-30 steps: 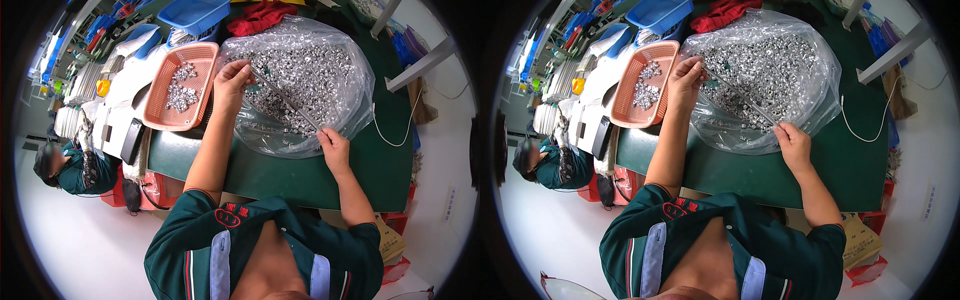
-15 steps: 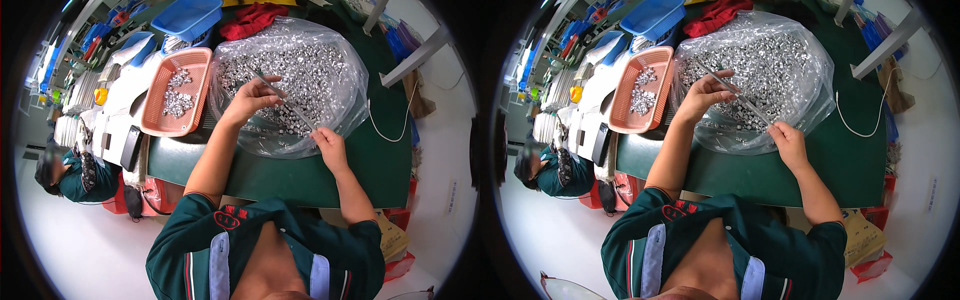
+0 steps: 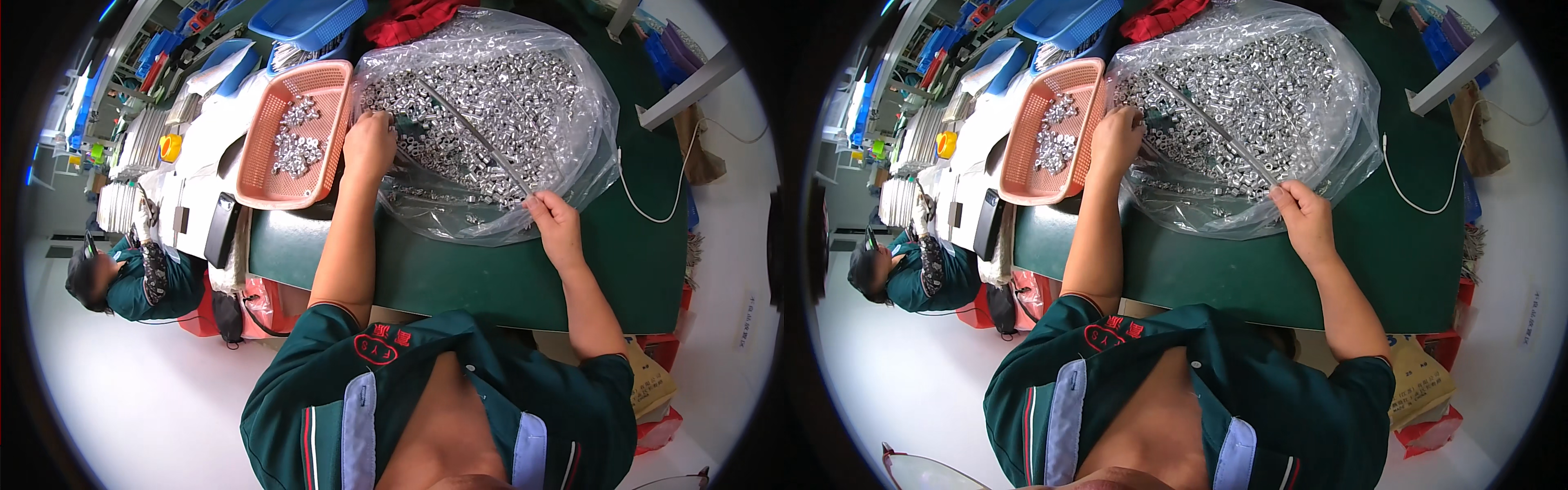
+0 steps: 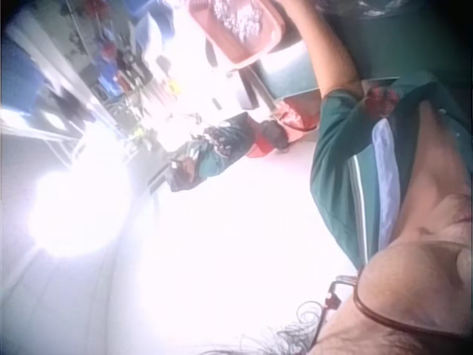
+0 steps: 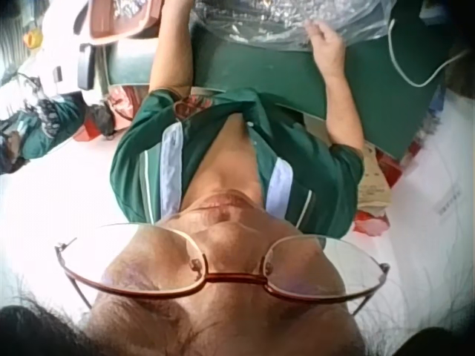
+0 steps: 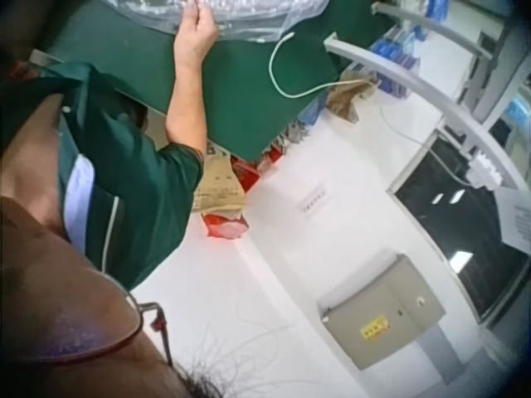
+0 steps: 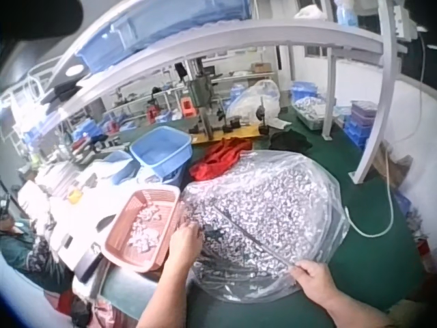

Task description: The person uses a metal rod to pick up small silver metal parts from a large plastic bag and transfers them into a pink basket. The person repeatedly scoops and drops the parts, occasionally adjusting the bag or the rod.

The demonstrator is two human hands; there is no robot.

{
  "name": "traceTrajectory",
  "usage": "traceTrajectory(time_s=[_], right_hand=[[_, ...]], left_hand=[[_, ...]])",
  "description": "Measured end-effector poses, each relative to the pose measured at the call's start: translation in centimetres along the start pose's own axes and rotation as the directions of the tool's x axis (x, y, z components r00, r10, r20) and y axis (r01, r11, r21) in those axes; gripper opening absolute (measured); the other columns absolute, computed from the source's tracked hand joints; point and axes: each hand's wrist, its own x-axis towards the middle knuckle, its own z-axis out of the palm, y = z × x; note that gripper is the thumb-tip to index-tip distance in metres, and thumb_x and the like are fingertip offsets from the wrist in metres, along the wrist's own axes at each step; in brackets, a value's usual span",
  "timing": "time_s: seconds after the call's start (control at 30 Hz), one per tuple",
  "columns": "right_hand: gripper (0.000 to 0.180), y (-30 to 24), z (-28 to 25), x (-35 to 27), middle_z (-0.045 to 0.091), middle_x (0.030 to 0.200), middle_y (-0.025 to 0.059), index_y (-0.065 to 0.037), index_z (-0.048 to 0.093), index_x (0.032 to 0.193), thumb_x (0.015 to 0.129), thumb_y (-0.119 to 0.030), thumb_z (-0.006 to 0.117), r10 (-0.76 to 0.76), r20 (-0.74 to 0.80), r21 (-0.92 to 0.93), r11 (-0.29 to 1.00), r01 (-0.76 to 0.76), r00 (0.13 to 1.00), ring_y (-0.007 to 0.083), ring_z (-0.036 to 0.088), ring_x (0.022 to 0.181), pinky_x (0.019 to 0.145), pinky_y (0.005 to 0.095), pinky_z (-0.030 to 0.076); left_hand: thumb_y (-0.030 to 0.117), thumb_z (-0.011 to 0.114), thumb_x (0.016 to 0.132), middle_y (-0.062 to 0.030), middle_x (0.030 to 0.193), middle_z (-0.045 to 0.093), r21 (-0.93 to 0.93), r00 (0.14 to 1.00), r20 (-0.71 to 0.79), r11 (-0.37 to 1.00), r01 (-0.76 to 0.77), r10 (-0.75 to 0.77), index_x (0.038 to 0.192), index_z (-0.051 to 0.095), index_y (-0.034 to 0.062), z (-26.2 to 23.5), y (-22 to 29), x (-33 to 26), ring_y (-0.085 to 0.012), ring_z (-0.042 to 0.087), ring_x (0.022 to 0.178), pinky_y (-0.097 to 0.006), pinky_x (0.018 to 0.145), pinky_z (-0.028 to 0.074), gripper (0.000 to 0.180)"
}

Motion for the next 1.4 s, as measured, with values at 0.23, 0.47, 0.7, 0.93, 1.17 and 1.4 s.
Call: traceTrajectory(time_s=[0.23, 0.47, 0.7, 0.93, 1.17, 1.4], right_hand=[[0.019, 0.2, 0.0, 0.1, 0.049, 0.061, -0.0024, 0.001, 0.064, 0.088, 0.091, -0.018, 0.063, -0.015, 0.001, -0.019, 1.000, 0.015, 1.000, 0.0042, 0.041, 0.060, 0.054, 0.0229, 0.036], [0.018, 0.1, 0.1, 0.1, 0.046, 0.060, -0.0017, 0.001, 0.062, 0.087, 0.090, -0.016, 0.064, -0.016, -0.011, -0.017, 1.000, 0.016, 1.000, 0.0045, 0.039, 0.059, 0.052, 0.0241, 0.035], [0.017, -0.4, 0.0, 0.0, 0.045, 0.058, -0.0009, 0.001, 0.062, 0.086, 0.089, -0.015, 0.064, -0.018, -0.012, -0.081, 0.997, 0.017, 1.000, 0.0046, 0.039, 0.058, 0.052, 0.0250, 0.035], [0.015, -0.4, 0.3, -0.1, 0.048, 0.060, -0.0008, 0.001, 0.062, 0.086, 0.089, -0.014, 0.064, -0.061, 0.005, -0.101, 0.993, 0.061, 0.998, 0.0046, 0.041, 0.058, 0.052, 0.0242, 0.037], [0.015, -0.2, 0.3, -0.2, 0.049, 0.062, -0.0020, 0.001, 0.062, 0.088, 0.089, -0.013, 0.064, -0.060, 0.026, -0.112, 0.992, 0.063, 0.998, 0.0040, 0.042, 0.061, 0.055, 0.0231, 0.038], [0.015, 0.0, 0.6, -0.2, 0.052, 0.057, 0.0022, 0.000, 0.064, 0.086, 0.089, -0.015, 0.065, -0.120, -0.013, -0.133, 0.984, 0.117, 0.993, 0.0061, 0.044, 0.054, 0.051, 0.0250, 0.038]], left_hand=[[0.015, 0.067, 0.076, -0.0161, 0.096, 0.062, 0.034, 0.997, -0.022, 0.997, -0.070, 0.071, 0.099, 0.064, 0.0067, 1.3, -0.2, 0.6, -0.0359, 0.062, 0.090, -0.044, 0.078, 0.050, 0.025], [0.013, 0.065, 0.077, -0.0156, 0.091, 0.062, -0.076, 0.978, -0.168, 0.987, -0.141, 0.127, 0.093, 0.068, 0.0068, 2.4, 0.5, 1.2, -0.0366, 0.062, 0.085, -0.044, 0.075, 0.050, 0.018], [0.010, 0.064, 0.088, -0.0071, 0.091, 0.064, -0.938, 0.964, 0.267, -0.234, 0.256, -0.015, 0.108, 0.063, 0.0006, 1.3, -0.4, 1.7, -0.0152, 0.061, 0.077, -0.028, 0.068, 0.049, 0.022], [0.011, 0.065, 0.087, -0.0101, 0.099, 0.058, -0.552, 0.928, 0.333, -0.763, 0.336, 0.167, 0.112, 0.058, 0.0028, 1.5, -0.6, 1.6, -0.0184, 0.057, 0.088, -0.030, 0.073, 0.048, 0.027], [0.013, 0.062, 0.090, -0.0093, 0.095, 0.060, -0.524, 0.919, 0.294, -0.761, 0.383, 0.261, 0.110, 0.059, 0.0024, 1.1, 0.0, 1.4, -0.0161, 0.056, 0.080, -0.028, 0.070, 0.048, 0.023], [0.015, 0.057, 0.094, -0.0035, 0.078, 0.059, -0.765, 0.955, 0.288, -0.583, 0.275, 0.073, 0.101, 0.062, 0.0012, 0.9, 1.2, 1.4, -0.0128, 0.054, 0.067, -0.027, 0.065, 0.047, 0.016]])
